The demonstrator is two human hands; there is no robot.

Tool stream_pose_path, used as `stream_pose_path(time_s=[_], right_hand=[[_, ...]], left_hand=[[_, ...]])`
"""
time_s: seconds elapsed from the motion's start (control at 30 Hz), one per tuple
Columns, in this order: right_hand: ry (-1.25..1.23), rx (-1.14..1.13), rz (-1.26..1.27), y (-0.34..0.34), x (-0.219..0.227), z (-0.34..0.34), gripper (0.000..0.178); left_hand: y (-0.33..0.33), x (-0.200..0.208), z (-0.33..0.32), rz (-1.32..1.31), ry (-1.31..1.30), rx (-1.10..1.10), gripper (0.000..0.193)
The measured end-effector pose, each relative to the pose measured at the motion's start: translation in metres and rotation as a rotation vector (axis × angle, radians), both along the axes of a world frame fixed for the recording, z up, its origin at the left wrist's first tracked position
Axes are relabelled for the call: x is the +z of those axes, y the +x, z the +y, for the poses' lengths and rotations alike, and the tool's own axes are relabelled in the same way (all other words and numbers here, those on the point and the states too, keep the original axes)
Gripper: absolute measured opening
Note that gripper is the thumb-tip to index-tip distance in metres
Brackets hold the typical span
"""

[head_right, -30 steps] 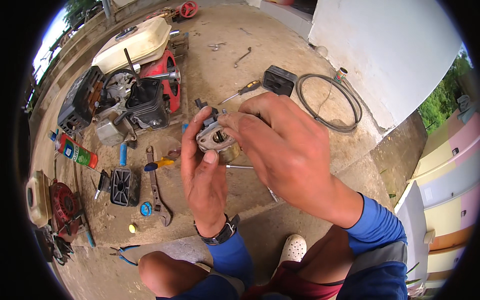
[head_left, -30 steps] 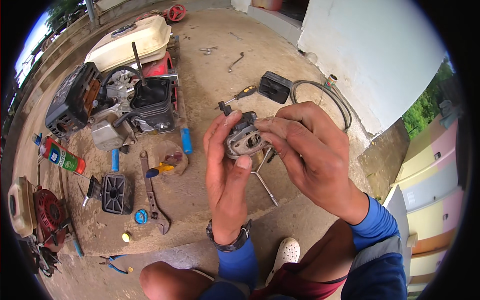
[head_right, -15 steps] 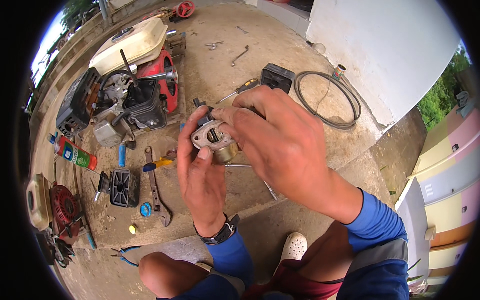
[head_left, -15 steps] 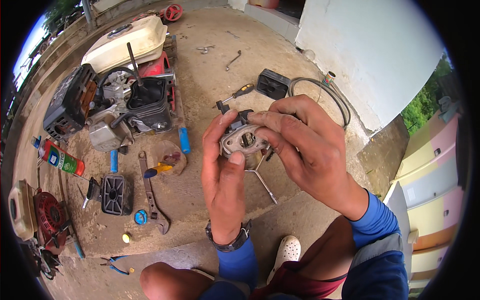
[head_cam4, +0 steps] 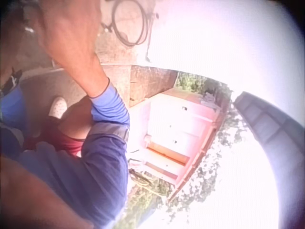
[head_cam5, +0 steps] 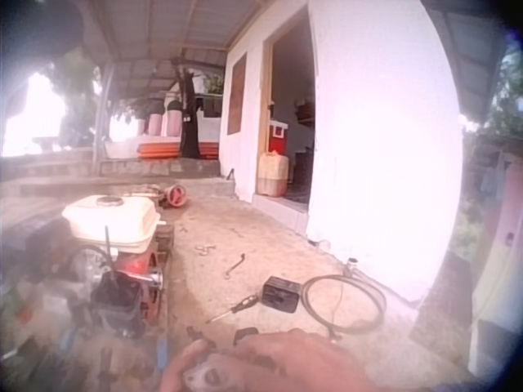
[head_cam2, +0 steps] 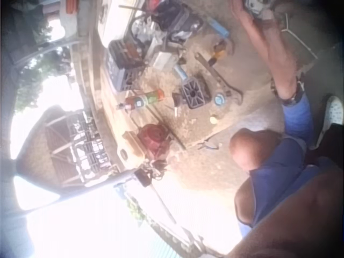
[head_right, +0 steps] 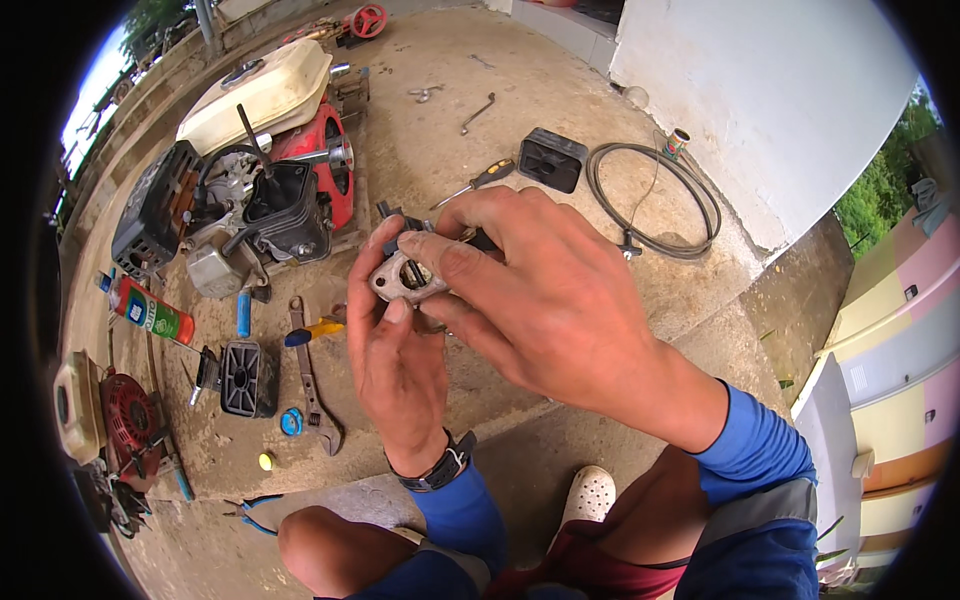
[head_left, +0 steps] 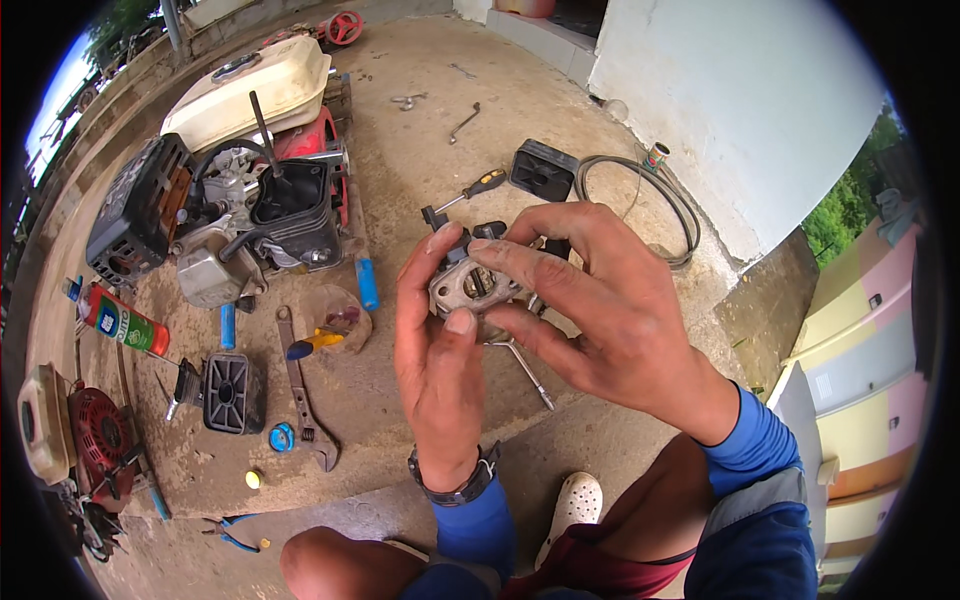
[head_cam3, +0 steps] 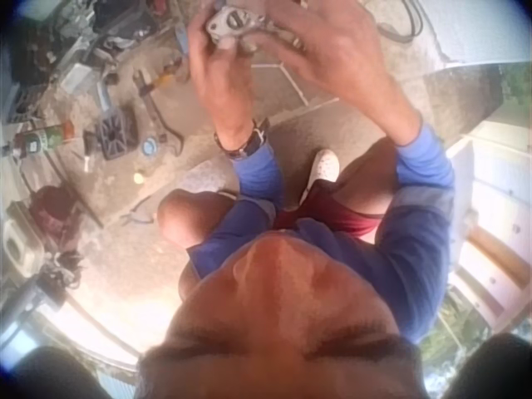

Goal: The person is disassembling and inspecting parts of a small engine carburetor on an outdoor workshop floor.

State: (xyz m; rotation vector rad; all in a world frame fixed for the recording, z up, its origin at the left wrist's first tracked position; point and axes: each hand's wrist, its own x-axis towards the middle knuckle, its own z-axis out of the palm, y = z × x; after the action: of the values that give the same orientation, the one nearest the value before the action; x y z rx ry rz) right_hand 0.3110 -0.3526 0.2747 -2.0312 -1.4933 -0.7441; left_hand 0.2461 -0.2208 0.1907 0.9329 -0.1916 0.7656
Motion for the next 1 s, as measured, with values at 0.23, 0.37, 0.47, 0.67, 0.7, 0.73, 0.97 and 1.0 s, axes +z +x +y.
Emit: stream_pose_path(time_s=[0.23,0.37,0.47,0.67,0.7,0.73,0.97,1.0], right_hand=[[0.010,0.009,-0.035,0.002,0.001,-0.002,0.056],[-0.012,-0.003,-0.028,0.000,0.001,-0.002,0.056],[-0.004,-0.001,-0.034,0.001,0.002,-0.001,0.056],[-0.013,-0.011,-0.005,-0.002,0.002,-0.002,0.057],[0.000,-0.015,0.000,-0.004,0.003,-0.002,0.055],[0.014,-0.020,0.004,-0.004,0.004,-0.002,0.053],[0.063,-0.069,-0.125,-0.002,0.002,0.001,0.042],[0.065,-0.056,-0.103,-0.003,0.002,0.002,0.041]], left_hand=[[0.000,0.006,-0.005,-0.009,-0.050,-0.021,0.062],[-0.001,0.004,-0.003,-0.022,-0.053,-0.029,0.061],[-0.002,0.006,-0.003,-0.015,-0.053,-0.022,0.060],[-0.002,0.007,-0.004,-0.010,-0.077,-0.023,0.057],[-0.002,0.007,-0.004,0.008,-0.069,-0.029,0.056],[-0.002,0.006,-0.004,0.026,-0.060,-0.036,0.055],[-0.001,-0.003,-0.002,0.087,0.175,0.119,0.044],[0.000,-0.005,-0.002,0.075,0.195,0.136,0.047]])
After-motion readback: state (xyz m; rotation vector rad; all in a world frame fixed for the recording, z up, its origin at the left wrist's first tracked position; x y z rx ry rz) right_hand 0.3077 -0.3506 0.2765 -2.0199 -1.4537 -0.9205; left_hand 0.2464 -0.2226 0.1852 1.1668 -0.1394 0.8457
